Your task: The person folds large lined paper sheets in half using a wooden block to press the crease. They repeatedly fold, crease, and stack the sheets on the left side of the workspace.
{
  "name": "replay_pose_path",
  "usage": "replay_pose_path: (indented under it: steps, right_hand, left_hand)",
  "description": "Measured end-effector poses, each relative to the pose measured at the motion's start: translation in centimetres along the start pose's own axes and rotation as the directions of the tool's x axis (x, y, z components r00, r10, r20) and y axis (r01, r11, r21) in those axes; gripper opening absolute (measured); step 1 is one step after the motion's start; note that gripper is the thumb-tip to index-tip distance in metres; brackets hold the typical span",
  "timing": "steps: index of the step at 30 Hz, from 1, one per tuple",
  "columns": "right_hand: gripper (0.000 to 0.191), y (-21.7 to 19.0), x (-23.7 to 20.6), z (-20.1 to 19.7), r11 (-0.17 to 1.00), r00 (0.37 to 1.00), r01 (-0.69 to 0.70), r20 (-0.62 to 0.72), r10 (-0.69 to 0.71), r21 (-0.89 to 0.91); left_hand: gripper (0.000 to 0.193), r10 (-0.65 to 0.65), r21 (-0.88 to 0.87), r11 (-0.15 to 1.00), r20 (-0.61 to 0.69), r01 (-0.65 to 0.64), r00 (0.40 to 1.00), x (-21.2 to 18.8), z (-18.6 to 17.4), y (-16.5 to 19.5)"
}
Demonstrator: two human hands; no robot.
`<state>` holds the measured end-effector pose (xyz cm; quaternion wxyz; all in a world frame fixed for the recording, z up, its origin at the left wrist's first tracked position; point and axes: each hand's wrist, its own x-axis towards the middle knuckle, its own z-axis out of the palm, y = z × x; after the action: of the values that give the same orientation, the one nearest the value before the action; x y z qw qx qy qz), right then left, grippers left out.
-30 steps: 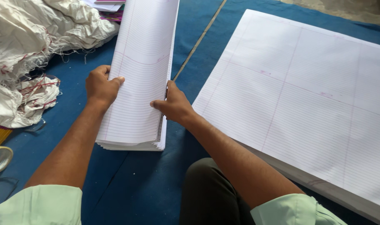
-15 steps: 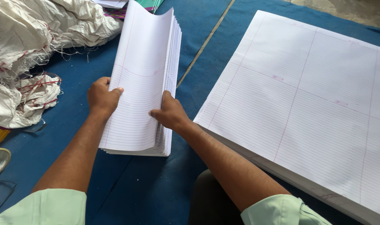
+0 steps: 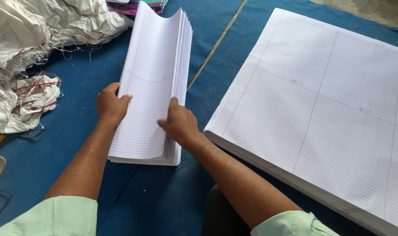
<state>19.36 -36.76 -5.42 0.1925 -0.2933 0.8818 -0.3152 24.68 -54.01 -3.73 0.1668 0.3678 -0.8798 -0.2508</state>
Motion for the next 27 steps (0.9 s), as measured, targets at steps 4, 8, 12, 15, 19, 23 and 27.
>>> replay_pose_path:
  steps: [4,8,12,15,19,23,27]
  right_hand:
    - [0.077,-0.3,-0.4,0.0,0.997,0.999,0.030,-0.020,-0.032,-0.068]
    - [0.085,-0.3,-0.3,0.3,0.990,0.997,0.008,0.072,0.002,-0.143]
    - [0.088,0.6,0.7,1.3,0.987,0.996,0.024,0.085,-0.010,-0.161]
    - [0.098,1.9,1.6,1.3,0.990,0.990,0.112,0.092,-0.105,-0.081]
    - [0.082,3.3,1.6,-0.6,0.964,0.970,0.165,0.143,-0.196,0.207]
    - [0.087,2.8,0.5,-3.6,0.943,0.973,0.207,0.049,-0.226,0.259]
    - [0.080,2.6,-0.8,-7.3,0.934,0.967,0.253,-0.039,-0.252,0.254]
  left_hand:
    - [0.042,-0.063,0.006,0.998,0.007,0.063,0.998,0.0,0.3,-0.4]
    - [0.049,-0.020,0.050,0.999,-0.026,0.022,0.999,0.0,0.6,-0.9]
    - [0.049,-0.061,0.144,0.987,-0.023,0.064,0.998,-0.2,1.0,-0.7]
    - [0.047,-0.155,0.229,0.964,0.060,0.138,0.986,-0.2,0.5,-0.1]
    - [0.062,-0.176,0.301,0.940,0.024,0.161,0.984,-0.1,-0.4,1.6]
    - [0.059,-0.032,0.306,0.950,-0.085,0.056,0.996,-0.3,-0.2,4.1]
    - [0.051,0.191,0.253,0.956,-0.151,-0.149,0.970,-1.1,1.2,7.3]
